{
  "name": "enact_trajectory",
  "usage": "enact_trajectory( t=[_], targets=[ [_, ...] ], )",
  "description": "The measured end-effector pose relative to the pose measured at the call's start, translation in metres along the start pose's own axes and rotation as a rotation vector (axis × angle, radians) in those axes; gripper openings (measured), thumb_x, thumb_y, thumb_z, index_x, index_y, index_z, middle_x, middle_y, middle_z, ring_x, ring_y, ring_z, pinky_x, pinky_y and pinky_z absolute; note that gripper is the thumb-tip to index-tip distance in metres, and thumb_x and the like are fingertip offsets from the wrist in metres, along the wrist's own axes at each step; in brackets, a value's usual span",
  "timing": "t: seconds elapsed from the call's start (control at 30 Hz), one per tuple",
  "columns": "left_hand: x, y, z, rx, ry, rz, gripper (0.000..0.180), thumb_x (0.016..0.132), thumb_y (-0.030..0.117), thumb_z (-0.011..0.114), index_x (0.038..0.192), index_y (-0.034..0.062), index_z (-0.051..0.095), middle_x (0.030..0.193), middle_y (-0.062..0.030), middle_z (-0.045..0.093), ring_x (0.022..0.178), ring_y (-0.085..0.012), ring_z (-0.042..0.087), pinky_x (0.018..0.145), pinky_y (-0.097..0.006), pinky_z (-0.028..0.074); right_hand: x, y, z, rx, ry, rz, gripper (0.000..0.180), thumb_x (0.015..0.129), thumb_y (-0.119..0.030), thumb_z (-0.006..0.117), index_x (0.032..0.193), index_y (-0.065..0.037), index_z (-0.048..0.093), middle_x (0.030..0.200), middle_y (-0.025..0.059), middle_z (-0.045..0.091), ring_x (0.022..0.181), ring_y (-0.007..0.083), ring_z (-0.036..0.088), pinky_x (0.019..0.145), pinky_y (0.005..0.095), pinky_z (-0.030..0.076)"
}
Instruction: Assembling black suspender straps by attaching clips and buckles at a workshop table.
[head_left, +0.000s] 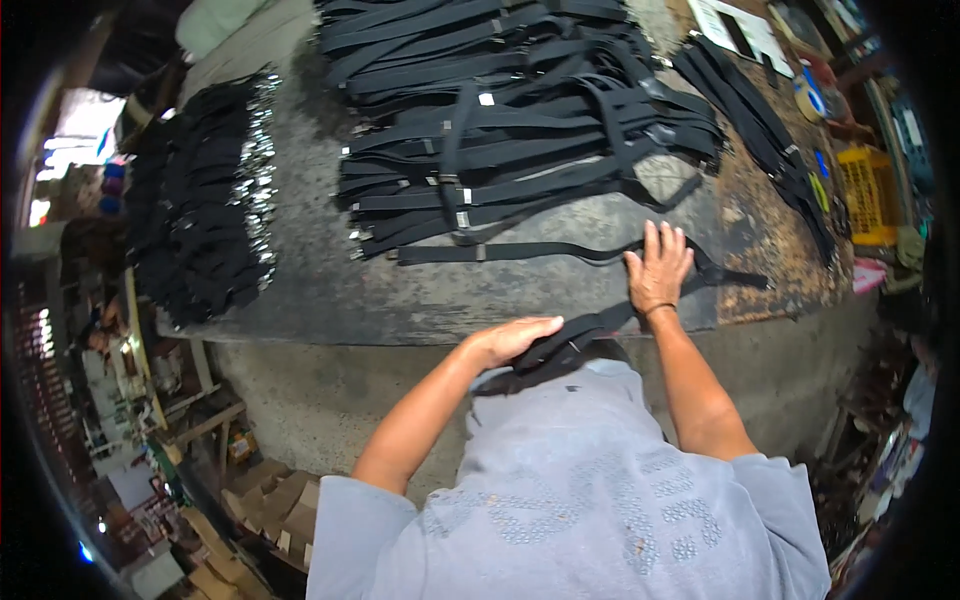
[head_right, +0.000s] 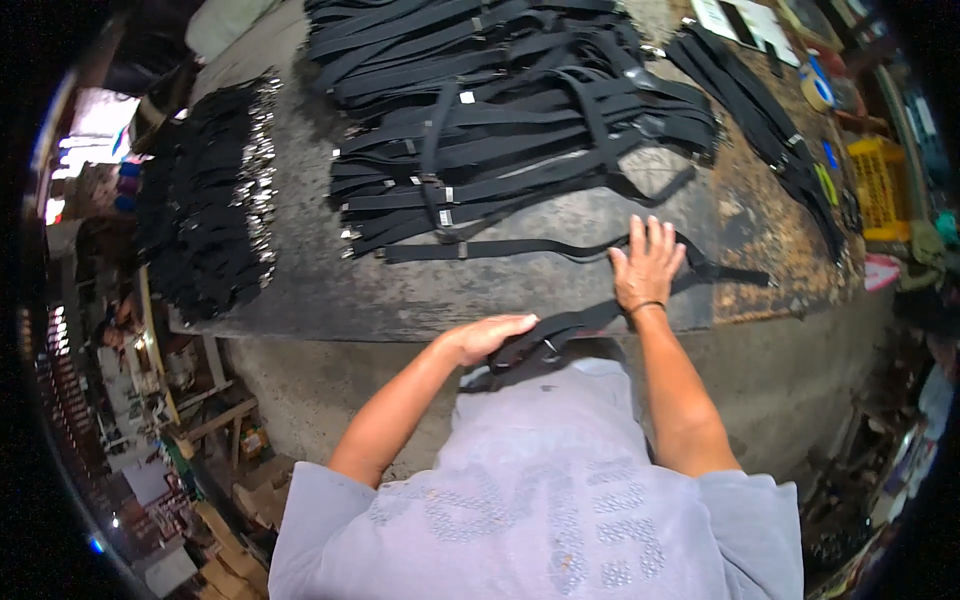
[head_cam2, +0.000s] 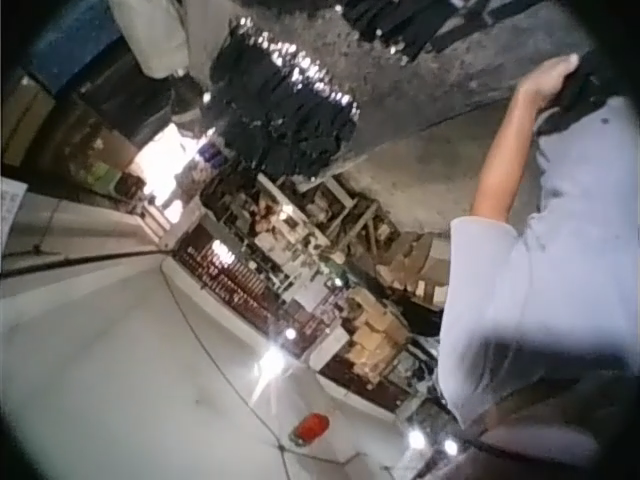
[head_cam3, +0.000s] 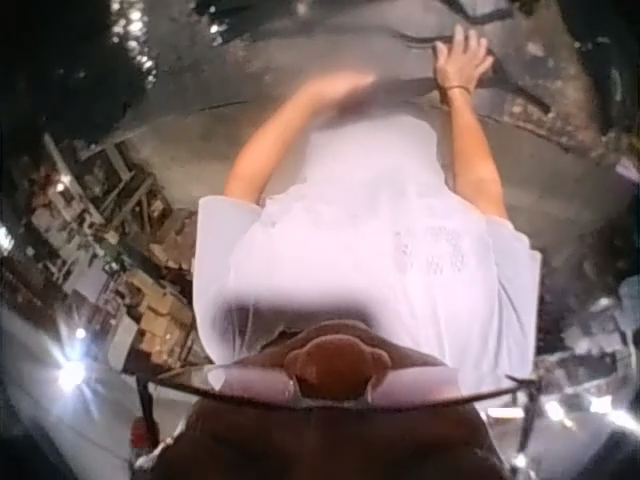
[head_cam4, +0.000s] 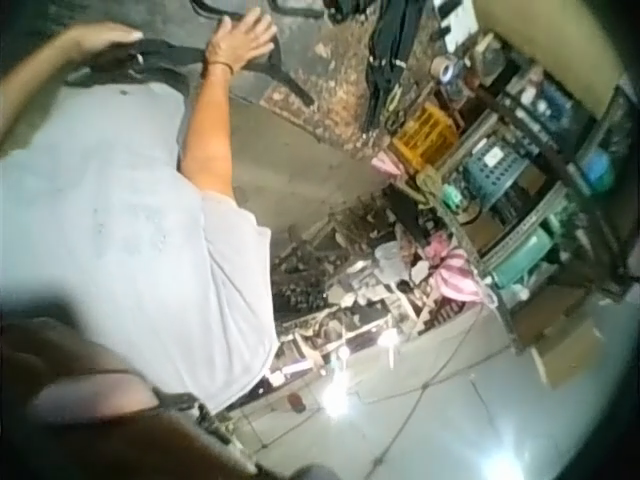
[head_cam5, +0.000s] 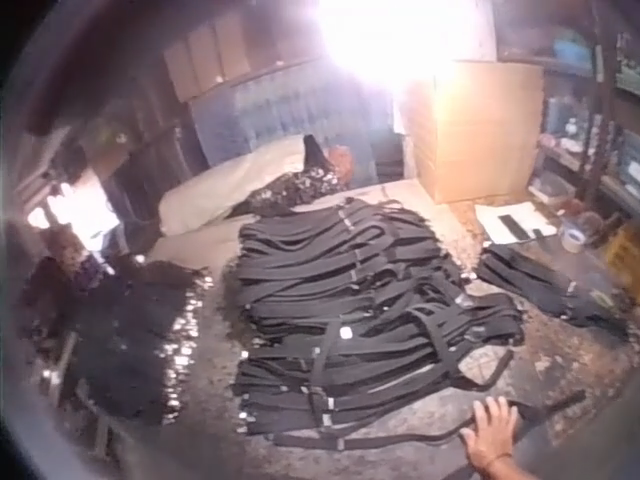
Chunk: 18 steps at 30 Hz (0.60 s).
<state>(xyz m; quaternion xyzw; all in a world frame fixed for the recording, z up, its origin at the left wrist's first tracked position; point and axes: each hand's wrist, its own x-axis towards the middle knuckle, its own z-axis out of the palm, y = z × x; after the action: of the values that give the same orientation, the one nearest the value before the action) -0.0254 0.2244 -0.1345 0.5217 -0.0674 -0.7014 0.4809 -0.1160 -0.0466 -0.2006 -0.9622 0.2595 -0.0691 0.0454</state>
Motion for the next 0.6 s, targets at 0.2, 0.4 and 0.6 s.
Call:
enact_trajectory(
  t=[0.2, 0.4, 0.6],
  targets=[
    [0.014, -0.025, 0.009, -0.464, -0.335, 0.102, 0.037, 0.097, 0.027, 0.053, 0.120, -0.0011, 0.061, 0.110, -0.0157, 0.066, 0.097, -0.0245, 0.067, 0.082, -0.037, 0.055, 0.000, 0.005, 0.003, -0.013, 0.021, -0.011, 0.067, 0.091, -0.041, 0.058, 0.148, -0.017, 0.034, 0.151, 0.0126, 0.032, 0.144, 0.0360, 0.020, 0.114, 0.0600, 0.014],
    [0.007, -0.016, 0.019, -0.570, -0.065, 0.175, 0.040, 0.098, 0.032, 0.054, 0.121, 0.0002, 0.056, 0.093, -0.0161, 0.068, 0.086, -0.0240, 0.069, 0.075, -0.037, 0.058, 0.000, 0.004, 0.006, -0.023, 0.020, -0.025, 0.068, 0.091, -0.040, 0.059, 0.149, -0.017, 0.031, 0.153, 0.0121, 0.028, 0.144, 0.0358, 0.017, 0.115, 0.0595, 0.013],
    [-0.007, -0.023, 0.013, -0.445, -0.043, 0.174, 0.028, 0.098, 0.019, 0.056, 0.118, -0.0002, 0.059, 0.096, -0.0060, 0.065, 0.079, -0.0136, 0.063, 0.072, -0.027, 0.053, 0.000, 0.002, 0.004, -0.043, -0.003, -0.007, 0.067, 0.091, -0.040, 0.058, 0.149, -0.017, 0.032, 0.152, 0.0118, 0.028, 0.144, 0.0351, 0.018, 0.115, 0.0593, 0.013]
  ],
)
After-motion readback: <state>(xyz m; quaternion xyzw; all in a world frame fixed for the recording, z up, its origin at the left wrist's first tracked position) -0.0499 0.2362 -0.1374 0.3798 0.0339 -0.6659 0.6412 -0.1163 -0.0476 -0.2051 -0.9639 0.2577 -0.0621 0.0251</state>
